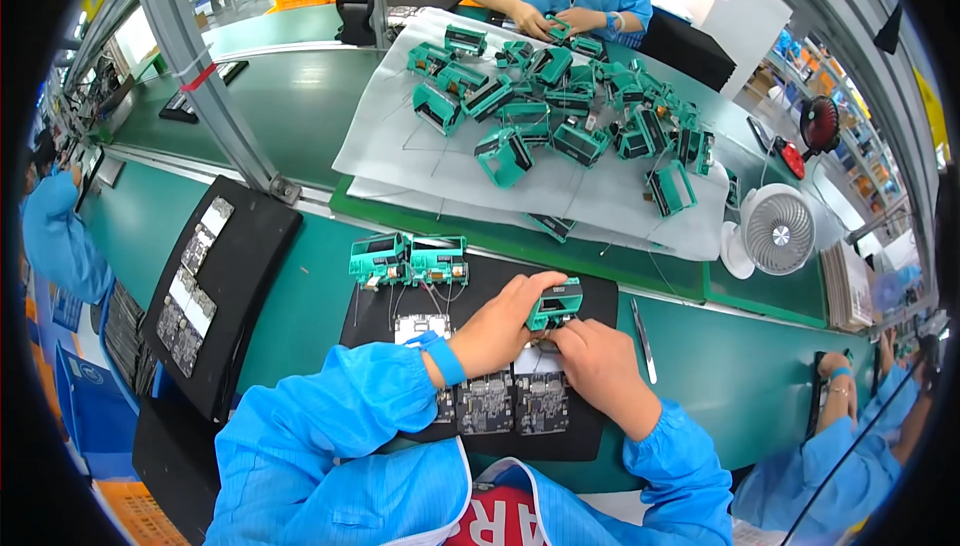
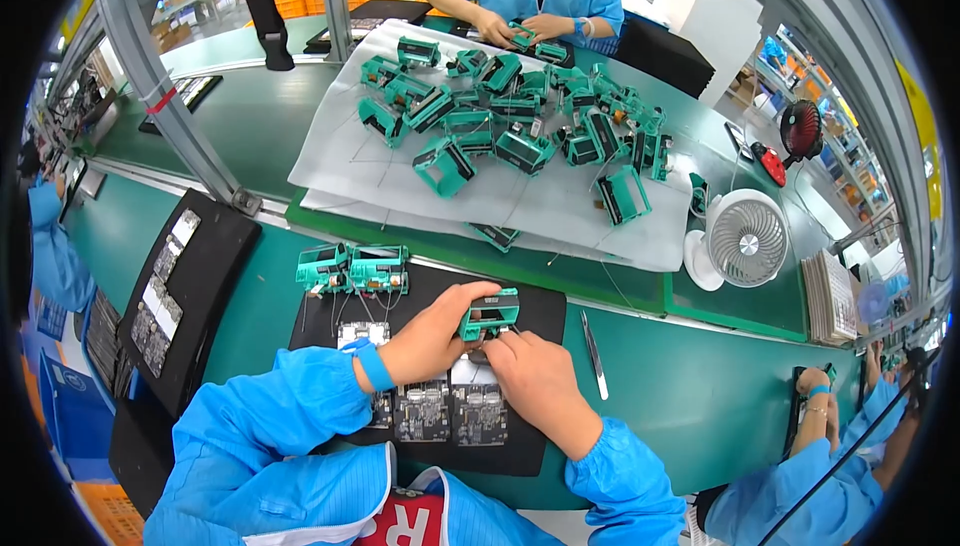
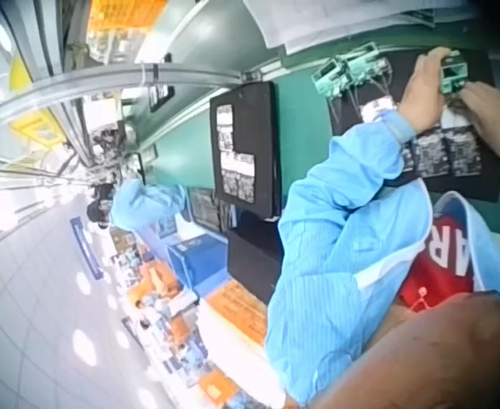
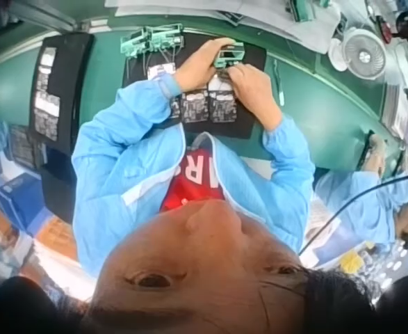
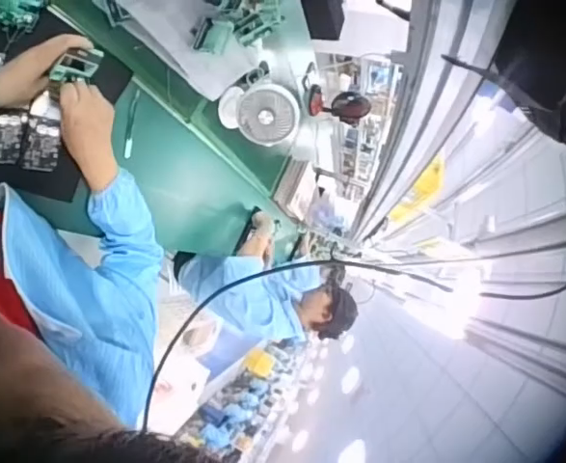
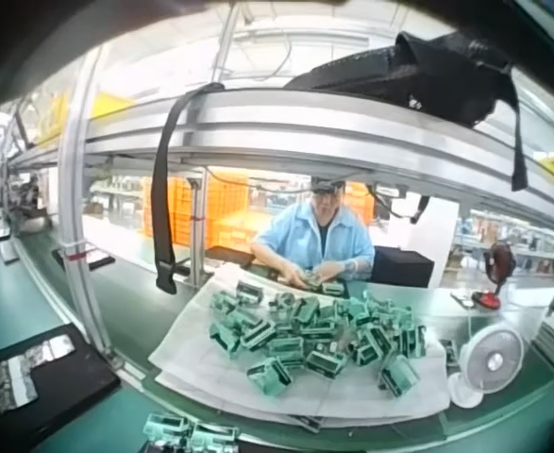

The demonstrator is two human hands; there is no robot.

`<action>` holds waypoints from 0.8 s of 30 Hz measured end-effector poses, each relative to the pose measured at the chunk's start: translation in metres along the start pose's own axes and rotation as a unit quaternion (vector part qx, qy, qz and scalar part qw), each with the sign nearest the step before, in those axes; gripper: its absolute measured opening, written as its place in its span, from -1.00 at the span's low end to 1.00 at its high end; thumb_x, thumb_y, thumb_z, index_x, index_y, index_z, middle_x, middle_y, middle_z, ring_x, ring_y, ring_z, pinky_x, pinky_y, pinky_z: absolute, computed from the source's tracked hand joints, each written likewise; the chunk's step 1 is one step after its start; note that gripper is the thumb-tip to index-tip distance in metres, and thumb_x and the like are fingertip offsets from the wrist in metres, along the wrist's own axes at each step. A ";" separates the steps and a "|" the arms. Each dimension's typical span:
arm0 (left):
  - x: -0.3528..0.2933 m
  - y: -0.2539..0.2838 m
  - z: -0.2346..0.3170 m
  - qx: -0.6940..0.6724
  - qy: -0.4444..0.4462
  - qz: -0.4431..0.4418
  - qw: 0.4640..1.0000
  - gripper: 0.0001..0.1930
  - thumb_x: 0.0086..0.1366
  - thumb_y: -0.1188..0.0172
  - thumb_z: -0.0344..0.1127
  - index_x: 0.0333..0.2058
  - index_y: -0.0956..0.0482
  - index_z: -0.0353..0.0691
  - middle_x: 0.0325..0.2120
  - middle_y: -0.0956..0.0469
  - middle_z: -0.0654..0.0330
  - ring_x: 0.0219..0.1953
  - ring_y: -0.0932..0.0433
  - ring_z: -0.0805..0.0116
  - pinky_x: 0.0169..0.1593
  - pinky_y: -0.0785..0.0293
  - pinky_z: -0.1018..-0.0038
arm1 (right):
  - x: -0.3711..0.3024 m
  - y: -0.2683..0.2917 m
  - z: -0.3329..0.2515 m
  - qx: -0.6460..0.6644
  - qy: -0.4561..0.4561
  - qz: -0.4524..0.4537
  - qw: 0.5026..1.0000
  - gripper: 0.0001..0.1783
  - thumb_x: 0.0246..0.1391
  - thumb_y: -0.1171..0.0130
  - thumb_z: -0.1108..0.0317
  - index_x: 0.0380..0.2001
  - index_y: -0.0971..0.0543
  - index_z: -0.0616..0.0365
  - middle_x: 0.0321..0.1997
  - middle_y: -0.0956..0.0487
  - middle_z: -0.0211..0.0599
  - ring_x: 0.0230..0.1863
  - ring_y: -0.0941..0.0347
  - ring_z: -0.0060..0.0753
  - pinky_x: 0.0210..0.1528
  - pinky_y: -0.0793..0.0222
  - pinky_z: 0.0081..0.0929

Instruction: The person assembles circuit boards by attaching green plastic components to them, using tweezers to manipulate the small parts.

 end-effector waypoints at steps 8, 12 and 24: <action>0.003 0.000 0.002 -0.001 0.016 -0.023 1.000 -0.29 0.16 -0.19 -0.64 0.26 -0.21 -0.01 -0.08 -0.37 -0.07 -0.09 -0.48 -0.24 -0.07 -0.47 0.12 | 0.002 0.001 0.001 -0.007 -0.010 0.006 1.000 -0.81 -0.19 -0.24 0.47 -0.40 -0.53 0.03 -0.47 -0.48 -0.42 -0.44 -0.48 -0.31 -0.51 -0.40 -0.34; 0.004 -0.001 0.001 0.018 0.035 -0.030 0.999 -0.28 0.16 -0.19 -0.64 0.26 -0.22 0.01 -0.10 -0.38 -0.05 -0.12 -0.50 -0.21 -0.11 -0.49 0.12 | 0.004 0.003 0.000 -0.017 -0.008 0.007 1.000 -0.80 -0.21 -0.24 0.45 -0.40 -0.52 0.04 -0.47 -0.47 -0.42 -0.44 -0.48 -0.32 -0.52 -0.39 -0.35; 0.007 -0.010 0.010 0.002 0.010 -0.075 0.997 -0.30 0.15 -0.29 -0.55 0.26 -0.22 -0.09 0.06 -0.39 -0.08 0.02 -0.48 -0.13 0.07 -0.44 0.21 | -0.029 0.022 0.002 0.032 -0.018 0.085 0.996 -0.69 -0.31 -0.34 0.44 -0.35 -0.58 0.06 -0.39 -0.55 -0.42 -0.34 -0.52 -0.29 -0.38 -0.46 -0.31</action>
Point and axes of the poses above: each hand's wrist, its own x-axis towards the middle knuckle, its own y-axis out of the back of the hand, z = x × y, the point moved 9 cm from there along x, towards the middle knuckle
